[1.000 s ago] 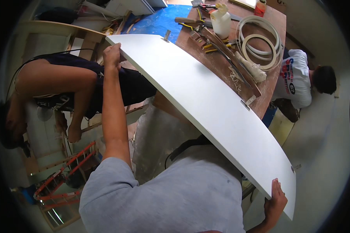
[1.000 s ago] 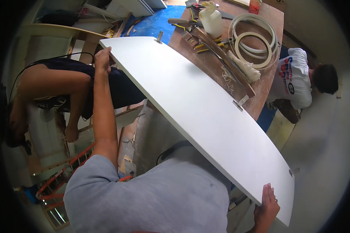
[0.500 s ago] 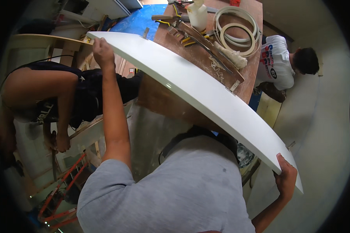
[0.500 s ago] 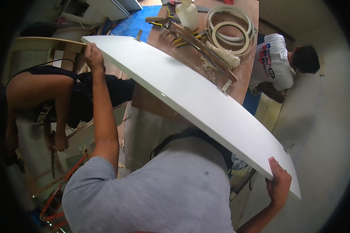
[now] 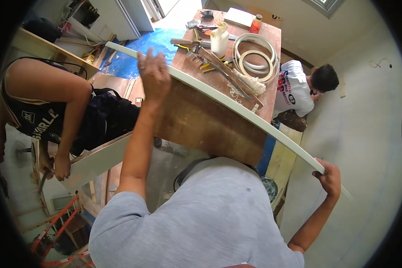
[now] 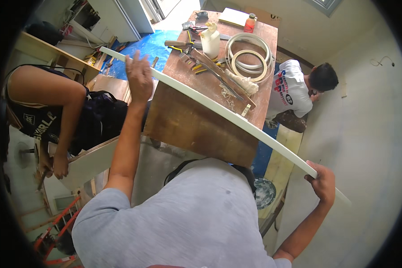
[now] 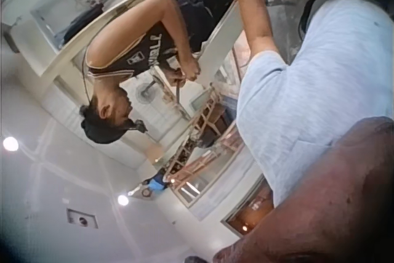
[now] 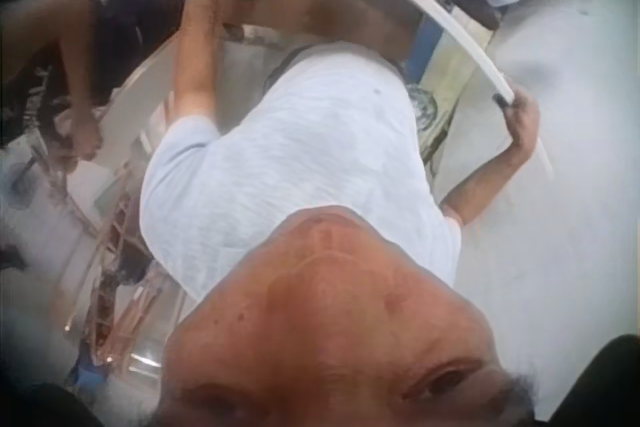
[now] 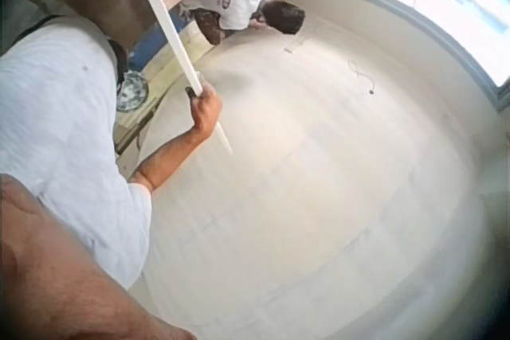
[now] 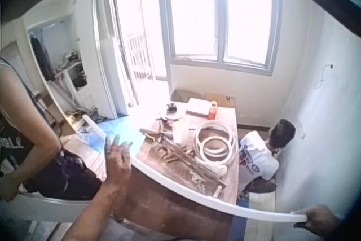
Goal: The person sands the edge of a white wooden board with a sanding block and then wipes the surface with a cloth.
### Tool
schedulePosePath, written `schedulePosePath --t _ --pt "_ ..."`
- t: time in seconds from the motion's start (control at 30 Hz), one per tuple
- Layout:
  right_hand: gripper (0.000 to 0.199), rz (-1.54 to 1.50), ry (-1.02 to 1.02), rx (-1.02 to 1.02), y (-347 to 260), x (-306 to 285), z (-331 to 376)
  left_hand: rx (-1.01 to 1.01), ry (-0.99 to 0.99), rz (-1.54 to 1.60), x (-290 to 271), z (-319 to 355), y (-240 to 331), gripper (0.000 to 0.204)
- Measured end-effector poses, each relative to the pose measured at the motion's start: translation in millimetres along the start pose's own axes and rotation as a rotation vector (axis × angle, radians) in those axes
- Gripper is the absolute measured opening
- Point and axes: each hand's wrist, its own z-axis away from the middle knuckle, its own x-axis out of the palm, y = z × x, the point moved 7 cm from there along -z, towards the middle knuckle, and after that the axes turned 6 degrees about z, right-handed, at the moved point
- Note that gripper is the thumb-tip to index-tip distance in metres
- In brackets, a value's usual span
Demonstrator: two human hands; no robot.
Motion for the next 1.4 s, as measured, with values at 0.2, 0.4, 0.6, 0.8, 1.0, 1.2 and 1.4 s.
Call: schedulePosePath --t 0.2,0.4,0.6,0.8,1.0,1.2,1.4 --pt "0.048 0.073 -0.028 0.115 -8 -14 -15 0.091 -0.406 0.067 10 35 165 0.057" --pt "0.067 0.18 0.215 -0.258 -90 3 -46 0.182 -0.48 0.335 22 45 244 0.07" --pt "0.059 0.291 0.396 -0.617 -236 25 -67 0.353 -0.298 0.357 28 54 218 0.06" --pt "0.061 0.244 0.394 -0.624 -229 18 -75 0.34 -0.358 0.109 3 16 124 0.046" --pt "0.057 0.223 0.404 -0.655 -229 16 -84 -0.063 -0.072 -0.199 -2 -40 -81 0.032" --pt "0.053 0.232 0.378 -0.62 -222 13 -91 0.12 -0.129 0.016 14 -11 49 0.056" --pt "0.053 0.236 0.366 -0.631 -219 15 -102 0.136 -0.434 0.37 7 10 202 0.064"
